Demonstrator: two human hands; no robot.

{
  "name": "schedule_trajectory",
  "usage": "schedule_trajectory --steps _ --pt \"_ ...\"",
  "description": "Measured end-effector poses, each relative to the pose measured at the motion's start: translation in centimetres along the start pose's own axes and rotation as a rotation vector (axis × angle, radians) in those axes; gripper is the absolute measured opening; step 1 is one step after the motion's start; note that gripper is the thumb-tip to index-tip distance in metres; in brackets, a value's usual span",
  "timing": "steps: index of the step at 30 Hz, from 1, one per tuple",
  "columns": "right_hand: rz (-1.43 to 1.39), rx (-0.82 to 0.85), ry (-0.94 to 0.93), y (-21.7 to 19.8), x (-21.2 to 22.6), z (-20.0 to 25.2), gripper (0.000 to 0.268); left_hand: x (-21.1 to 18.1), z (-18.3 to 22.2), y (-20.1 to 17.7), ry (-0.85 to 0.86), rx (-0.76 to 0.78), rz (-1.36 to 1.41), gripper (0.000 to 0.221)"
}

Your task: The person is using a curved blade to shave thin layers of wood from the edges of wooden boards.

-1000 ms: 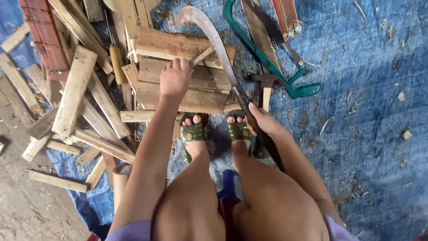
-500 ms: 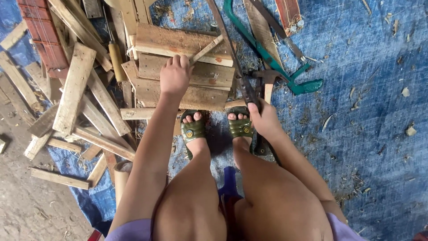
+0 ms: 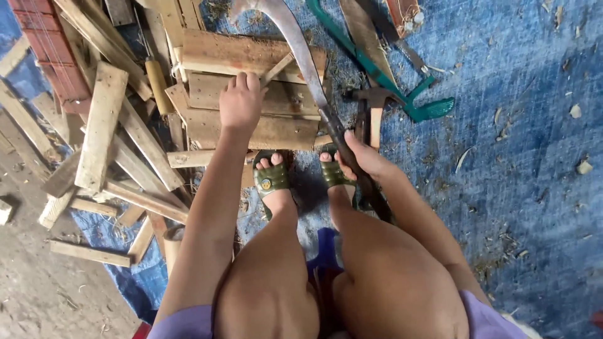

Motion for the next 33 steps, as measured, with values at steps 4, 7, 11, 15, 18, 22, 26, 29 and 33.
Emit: schedule_trajectory --steps 4,7,11,15,18,22,26,29,33 --pt "-0.054 0.095 -0.016 -0.1 -1.4 -1.2 0.081 0.2 0.2 0.4 -0.012 -0.016 -0.004 0.052" --pt "0.208 -0.223 0.008 -3.0 -0.8 -0.5 0.069 0.2 0.5 0.6 -0.017 -0.017 -0.001 0.049" --pt "0.409 -0.469 -0.158 -4.4 4.8 3.0 0.042 0.2 0.3 0.3 -0.019 -0.013 0.012 0.048" --pt "0.683 -0.573 -0.293 -5.2 5.7 4.1 0.05 0.2 0.7 0.7 -0.019 -0.022 0.028 0.048" --pt "0.663 -0.405 -0.084 -4.4 2.0 0.1 0.052 0.0 0.6 0.8 0.0 -0.031 0.0 0.049" --pt "0.77 -0.412 0.143 -1.6 3.6 1.9 0.088 0.6 0.1 0.0 -0.029 -0.016 -0.004 0.052" --pt "0.594 -0.357 0.105 -3.1 1.0 0.2 0.075 0.5 0.4 1.0 -0.025 -0.004 0.009 0.049" --pt "0.541 -0.358 0.088 -3.6 1.3 0.6 0.067 0.2 1.0 1.2 -0.019 -0.016 -0.005 0.049" --pt "0.563 -0.421 0.04 -4.4 2.4 1.0 0.05 0.3 0.7 1.3 -0.024 0.003 0.01 0.048"
Point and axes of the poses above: each hand's wrist, its own z-axis away from the middle knuckle, its own y-axis out of the palm, x = y × z, the point moved 10 cm from there along -z, towards the middle knuckle, and after that the axes turned 6 degrees about -x, right-handed, at the moved point
